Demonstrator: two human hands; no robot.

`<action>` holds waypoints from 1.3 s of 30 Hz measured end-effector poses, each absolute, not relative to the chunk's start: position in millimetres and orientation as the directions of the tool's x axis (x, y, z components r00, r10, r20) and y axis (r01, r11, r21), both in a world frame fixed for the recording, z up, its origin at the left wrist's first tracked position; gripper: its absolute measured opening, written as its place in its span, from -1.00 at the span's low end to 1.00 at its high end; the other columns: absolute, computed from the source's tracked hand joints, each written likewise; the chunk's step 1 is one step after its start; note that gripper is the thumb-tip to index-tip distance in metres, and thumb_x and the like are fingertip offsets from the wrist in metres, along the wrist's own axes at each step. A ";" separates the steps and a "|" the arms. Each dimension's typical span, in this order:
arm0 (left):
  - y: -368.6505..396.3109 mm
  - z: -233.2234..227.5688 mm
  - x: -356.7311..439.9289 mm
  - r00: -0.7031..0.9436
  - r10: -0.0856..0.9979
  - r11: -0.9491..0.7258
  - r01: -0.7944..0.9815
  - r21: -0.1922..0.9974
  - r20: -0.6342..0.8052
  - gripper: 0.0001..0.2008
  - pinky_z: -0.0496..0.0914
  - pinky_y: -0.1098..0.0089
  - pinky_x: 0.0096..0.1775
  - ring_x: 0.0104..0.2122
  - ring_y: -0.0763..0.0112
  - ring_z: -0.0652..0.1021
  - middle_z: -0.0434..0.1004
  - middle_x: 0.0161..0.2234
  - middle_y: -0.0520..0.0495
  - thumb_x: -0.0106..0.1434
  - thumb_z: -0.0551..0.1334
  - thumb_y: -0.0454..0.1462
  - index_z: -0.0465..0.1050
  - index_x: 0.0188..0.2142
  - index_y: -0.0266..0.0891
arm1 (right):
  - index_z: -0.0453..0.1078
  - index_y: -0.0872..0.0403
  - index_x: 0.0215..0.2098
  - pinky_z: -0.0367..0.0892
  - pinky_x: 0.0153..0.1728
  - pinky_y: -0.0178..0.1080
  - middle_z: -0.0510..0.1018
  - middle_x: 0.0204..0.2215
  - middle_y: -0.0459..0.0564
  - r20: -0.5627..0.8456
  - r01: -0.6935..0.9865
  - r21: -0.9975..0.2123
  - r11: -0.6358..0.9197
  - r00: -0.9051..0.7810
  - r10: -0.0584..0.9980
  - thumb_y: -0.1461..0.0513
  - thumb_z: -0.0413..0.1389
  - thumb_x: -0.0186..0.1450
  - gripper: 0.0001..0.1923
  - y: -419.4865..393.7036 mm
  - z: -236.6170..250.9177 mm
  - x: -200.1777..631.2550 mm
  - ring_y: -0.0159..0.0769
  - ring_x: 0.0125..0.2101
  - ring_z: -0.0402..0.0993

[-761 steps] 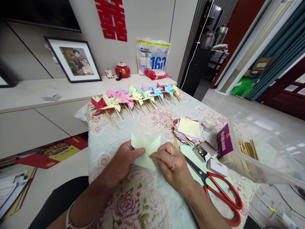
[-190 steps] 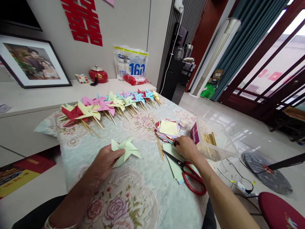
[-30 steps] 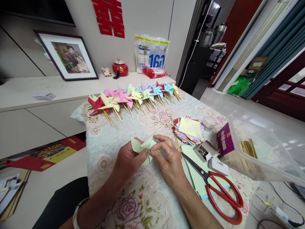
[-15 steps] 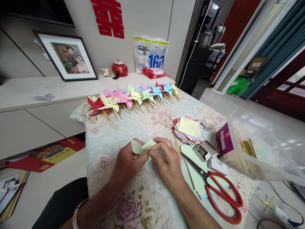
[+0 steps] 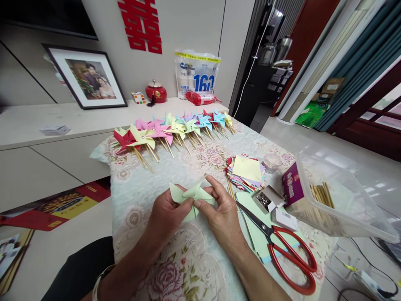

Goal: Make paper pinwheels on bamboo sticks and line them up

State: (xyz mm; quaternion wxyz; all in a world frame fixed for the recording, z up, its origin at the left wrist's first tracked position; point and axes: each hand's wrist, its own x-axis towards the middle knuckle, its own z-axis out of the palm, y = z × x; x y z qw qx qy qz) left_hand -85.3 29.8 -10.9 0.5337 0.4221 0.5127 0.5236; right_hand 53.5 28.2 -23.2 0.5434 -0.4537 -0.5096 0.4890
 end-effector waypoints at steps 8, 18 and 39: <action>31.6 -15.9 -84.7 -0.053 0.989 0.125 -0.165 0.978 -0.136 -0.85 0.24 0.50 -0.56 -0.62 0.52 0.33 0.35 -0.66 0.15 -0.06 0.32 -0.26 0.36 -0.52 -0.23 | 0.46 -0.03 0.08 0.38 -0.20 -0.25 0.59 -0.29 -0.12 0.035 -0.186 -0.982 0.033 -0.007 0.999 0.20 0.39 0.10 -0.44 28.5 -18.8 53.2 -0.31 -0.27 0.49; 31.7 -10.5 -84.3 0.006 0.981 0.187 -0.333 0.924 -0.196 -0.88 0.24 0.51 -0.54 -0.59 0.54 0.34 0.40 -0.61 0.14 -0.05 0.32 -0.30 0.38 -0.51 -0.24 | 0.43 -0.06 0.10 0.36 0.00 -0.06 0.53 -0.02 0.04 0.264 0.147 -0.957 0.250 0.089 0.960 0.15 0.37 0.16 -0.46 28.5 -31.5 56.3 -0.17 -0.10 0.47; 30.2 -10.9 -86.1 -0.015 0.979 0.194 -0.236 0.952 -0.203 -0.83 0.21 0.50 -0.55 -0.60 0.55 0.29 0.31 -0.63 0.15 -0.05 0.33 -0.27 0.34 -0.52 -0.23 | 0.50 -0.02 -0.35 0.18 0.07 0.00 0.43 0.05 0.07 0.464 0.507 -0.722 0.471 -0.150 0.873 0.23 0.17 0.37 -0.87 26.0 -14.5 62.8 -0.06 0.12 0.30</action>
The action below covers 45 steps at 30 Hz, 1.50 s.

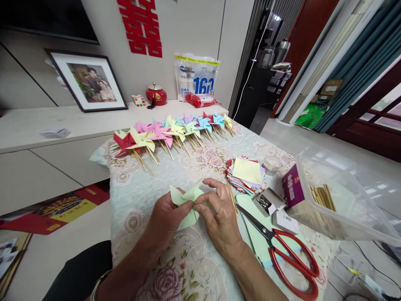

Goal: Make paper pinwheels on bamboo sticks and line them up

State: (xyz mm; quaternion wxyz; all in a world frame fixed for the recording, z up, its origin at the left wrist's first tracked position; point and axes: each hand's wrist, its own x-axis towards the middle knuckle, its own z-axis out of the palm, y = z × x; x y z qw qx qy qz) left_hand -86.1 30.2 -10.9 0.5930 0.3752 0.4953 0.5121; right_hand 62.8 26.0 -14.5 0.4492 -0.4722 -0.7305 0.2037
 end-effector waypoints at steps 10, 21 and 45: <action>29.1 -9.0 -85.4 -0.032 0.981 0.179 -0.193 0.965 -0.189 -0.81 0.19 0.50 -0.56 -0.62 0.55 0.27 0.29 -0.64 0.16 -0.07 0.32 -0.23 0.32 -0.52 -0.21 | 0.44 -0.01 -0.44 0.15 0.09 -0.01 0.51 -0.06 0.04 0.331 0.389 -0.847 0.362 -0.145 0.932 0.17 0.15 0.36 -0.80 27.8 -11.0 61.6 -0.05 0.13 0.31; 31.4 -18.0 -85.5 -0.062 0.995 0.075 -0.040 0.996 -0.077 -0.86 0.21 0.49 -0.54 -0.60 0.52 0.30 0.30 -0.64 0.15 -0.02 0.30 -0.29 0.32 -0.53 -0.21 | 0.46 0.01 -0.42 0.11 0.10 -0.03 0.45 0.01 0.06 0.292 0.381 -0.870 0.314 -0.115 0.949 0.16 0.14 0.35 -0.81 24.5 -8.9 59.3 -0.07 0.09 0.34; 30.2 -17.4 -86.4 -0.017 0.993 0.119 -0.042 0.992 -0.119 -0.82 0.17 0.52 -0.56 -0.60 0.54 0.25 0.26 -0.65 0.18 0.00 0.31 -0.26 0.28 -0.52 -0.21 | 0.26 0.02 0.23 0.40 -0.27 -0.17 0.59 -0.37 -0.11 -0.017 -0.208 -0.978 -0.023 -0.030 0.999 0.16 0.41 0.07 -0.20 29.2 -19.1 52.5 -0.21 -0.34 0.56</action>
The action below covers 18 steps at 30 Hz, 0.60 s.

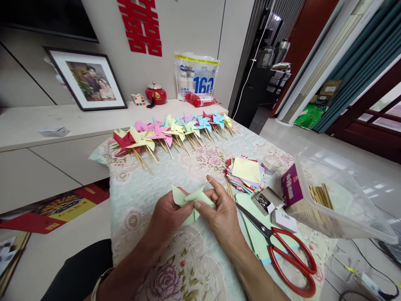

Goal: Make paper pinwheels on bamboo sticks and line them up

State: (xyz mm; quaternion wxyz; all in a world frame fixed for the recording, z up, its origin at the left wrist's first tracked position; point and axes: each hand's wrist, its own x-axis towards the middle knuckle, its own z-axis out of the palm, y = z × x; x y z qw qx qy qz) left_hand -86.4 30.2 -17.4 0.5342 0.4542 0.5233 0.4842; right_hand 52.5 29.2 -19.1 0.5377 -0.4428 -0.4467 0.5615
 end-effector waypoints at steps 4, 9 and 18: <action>31.1 -18.9 -86.6 -0.020 0.993 0.118 -0.030 0.993 -0.119 -0.80 0.17 0.52 -0.57 -0.60 0.55 0.24 0.24 -0.64 0.18 0.00 0.31 -0.27 0.27 -0.53 -0.20 | 0.30 0.02 0.20 0.40 -0.25 -0.16 0.59 -0.37 -0.11 -0.016 -0.187 -0.982 -0.019 -0.019 1.000 0.14 0.40 0.07 -0.24 29.4 -21.3 52.2 -0.22 -0.34 0.55; 32.5 -21.6 -87.2 -0.040 0.987 0.157 -0.026 0.987 -0.158 -0.80 0.20 0.51 -0.56 -0.59 0.53 0.27 0.29 -0.64 0.16 -0.01 0.33 -0.26 0.30 -0.51 -0.20 | 0.29 0.02 0.21 0.36 -0.20 -0.16 0.58 -0.36 -0.11 -0.021 -0.166 -0.986 -0.022 -0.008 1.000 0.12 0.39 0.09 -0.24 29.4 -24.5 52.3 -0.22 -0.30 0.54; 32.5 -21.3 -87.8 -0.042 0.988 0.150 -0.010 0.989 -0.151 -0.82 0.22 0.51 -0.56 -0.59 0.51 0.31 0.34 -0.63 0.13 -0.02 0.34 -0.24 0.34 -0.52 -0.22 | 0.38 0.02 0.13 0.34 -0.16 -0.20 0.58 -0.32 -0.11 -0.018 -0.165 -0.986 -0.017 0.005 1.000 0.15 0.39 0.09 -0.34 30.4 -27.4 51.5 -0.26 -0.26 0.52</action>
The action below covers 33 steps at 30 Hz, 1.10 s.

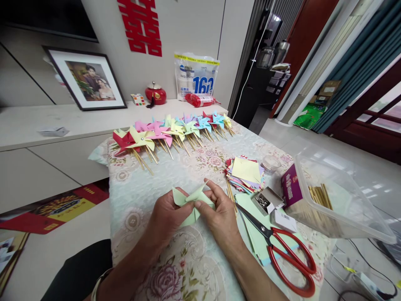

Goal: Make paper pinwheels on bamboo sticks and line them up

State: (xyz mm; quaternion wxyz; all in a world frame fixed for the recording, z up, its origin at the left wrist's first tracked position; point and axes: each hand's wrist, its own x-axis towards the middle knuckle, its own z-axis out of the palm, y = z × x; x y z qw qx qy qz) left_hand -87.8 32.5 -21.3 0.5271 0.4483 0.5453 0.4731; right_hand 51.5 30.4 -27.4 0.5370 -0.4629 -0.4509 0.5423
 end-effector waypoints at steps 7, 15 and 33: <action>33.8 -25.1 -88.6 -0.068 0.990 0.129 0.056 0.990 -0.125 -0.85 0.25 0.49 -0.55 -0.58 0.48 0.35 0.38 -0.63 0.11 -0.02 0.32 -0.25 0.36 -0.54 -0.21 | 0.48 0.00 0.01 0.37 -0.21 -0.23 0.62 -0.35 -0.12 0.007 -0.181 -0.983 0.015 0.042 0.999 0.17 0.41 0.06 -0.46 31.7 -33.7 49.9 -0.27 -0.29 0.54; 32.8 -21.9 -88.6 -0.084 0.987 0.143 0.080 0.986 -0.136 -0.86 0.26 0.48 -0.56 -0.60 0.46 0.37 0.40 -0.64 0.10 -0.03 0.32 -0.24 0.38 -0.54 -0.21 | 0.53 0.01 -0.07 0.40 -0.34 -0.28 0.63 -0.40 -0.11 0.005 -0.176 -0.984 0.015 0.054 0.999 0.18 0.42 0.05 -0.53 32.9 -35.5 49.2 -0.31 -0.39 0.52; 35.2 -32.9 -86.0 0.054 0.977 0.210 -0.085 0.974 -0.206 -0.74 0.29 0.45 -0.50 -0.55 0.45 0.39 0.45 -0.57 0.06 0.00 0.39 -0.15 0.40 -0.44 -0.25 | 0.51 0.03 -0.13 0.42 -0.40 -0.29 0.68 -0.37 -0.07 -0.083 -0.225 -0.972 -0.074 0.032 0.996 0.15 0.44 0.00 -0.53 36.1 -29.8 53.9 -0.29 -0.43 0.56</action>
